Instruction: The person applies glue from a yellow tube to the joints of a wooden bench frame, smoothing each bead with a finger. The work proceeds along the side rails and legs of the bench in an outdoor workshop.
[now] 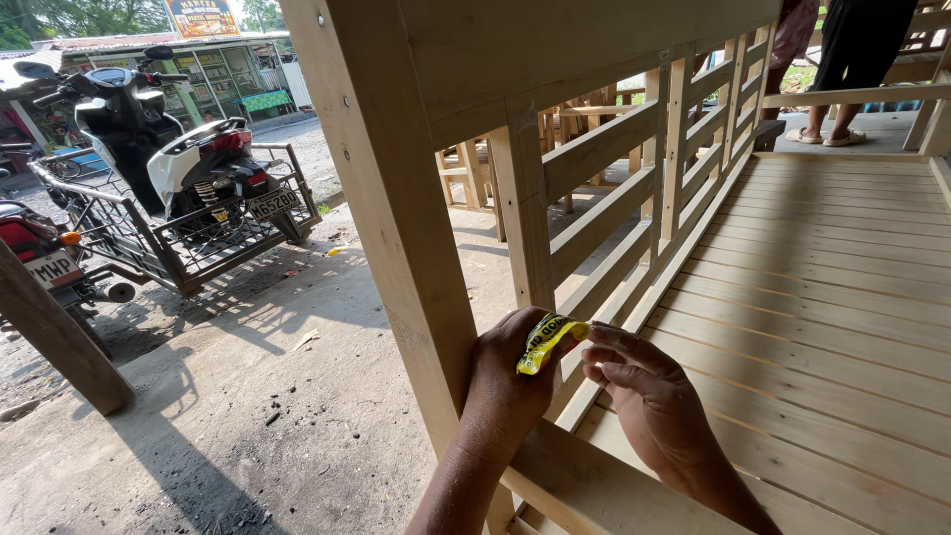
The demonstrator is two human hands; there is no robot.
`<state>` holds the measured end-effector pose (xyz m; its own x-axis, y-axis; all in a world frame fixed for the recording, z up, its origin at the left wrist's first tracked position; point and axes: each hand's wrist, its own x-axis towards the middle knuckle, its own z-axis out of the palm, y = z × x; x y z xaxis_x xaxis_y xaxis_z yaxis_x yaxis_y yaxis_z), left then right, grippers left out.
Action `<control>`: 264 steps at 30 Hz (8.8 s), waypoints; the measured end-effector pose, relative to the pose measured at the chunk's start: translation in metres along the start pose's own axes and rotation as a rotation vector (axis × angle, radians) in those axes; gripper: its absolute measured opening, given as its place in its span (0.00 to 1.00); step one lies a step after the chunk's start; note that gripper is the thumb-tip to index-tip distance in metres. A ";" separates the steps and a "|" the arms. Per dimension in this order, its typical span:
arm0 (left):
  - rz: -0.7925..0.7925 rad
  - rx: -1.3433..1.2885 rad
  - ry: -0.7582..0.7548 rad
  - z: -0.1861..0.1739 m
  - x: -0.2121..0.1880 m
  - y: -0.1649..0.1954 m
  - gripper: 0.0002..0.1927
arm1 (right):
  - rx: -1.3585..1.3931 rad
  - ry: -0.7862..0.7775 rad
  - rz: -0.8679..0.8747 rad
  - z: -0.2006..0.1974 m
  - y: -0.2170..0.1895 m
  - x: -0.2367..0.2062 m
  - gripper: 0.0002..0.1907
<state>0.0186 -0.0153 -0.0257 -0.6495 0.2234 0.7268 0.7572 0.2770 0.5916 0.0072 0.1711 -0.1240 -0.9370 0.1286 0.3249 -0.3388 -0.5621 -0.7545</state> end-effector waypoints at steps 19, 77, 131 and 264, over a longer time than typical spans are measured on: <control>-0.038 0.046 -0.049 -0.001 0.000 -0.001 0.09 | 0.041 -0.117 0.006 0.017 -0.025 -0.008 0.19; -0.049 -0.129 0.009 -0.005 -0.007 0.003 0.08 | -2.016 -0.380 -0.763 -0.005 0.086 -0.013 0.04; -0.240 -0.742 -0.016 -0.262 -0.111 -0.131 0.11 | -0.630 0.457 0.126 0.288 0.118 -0.099 0.33; -0.957 -1.277 -0.013 -0.215 -0.185 -0.102 0.11 | -1.773 0.475 -0.154 0.266 0.084 -0.084 0.09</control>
<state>0.0770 -0.2862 -0.1454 -0.8936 0.4439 -0.0669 -0.3578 -0.6142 0.7034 0.0800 -0.1037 -0.0627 -0.7282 0.4586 0.5093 0.2000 0.8530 -0.4821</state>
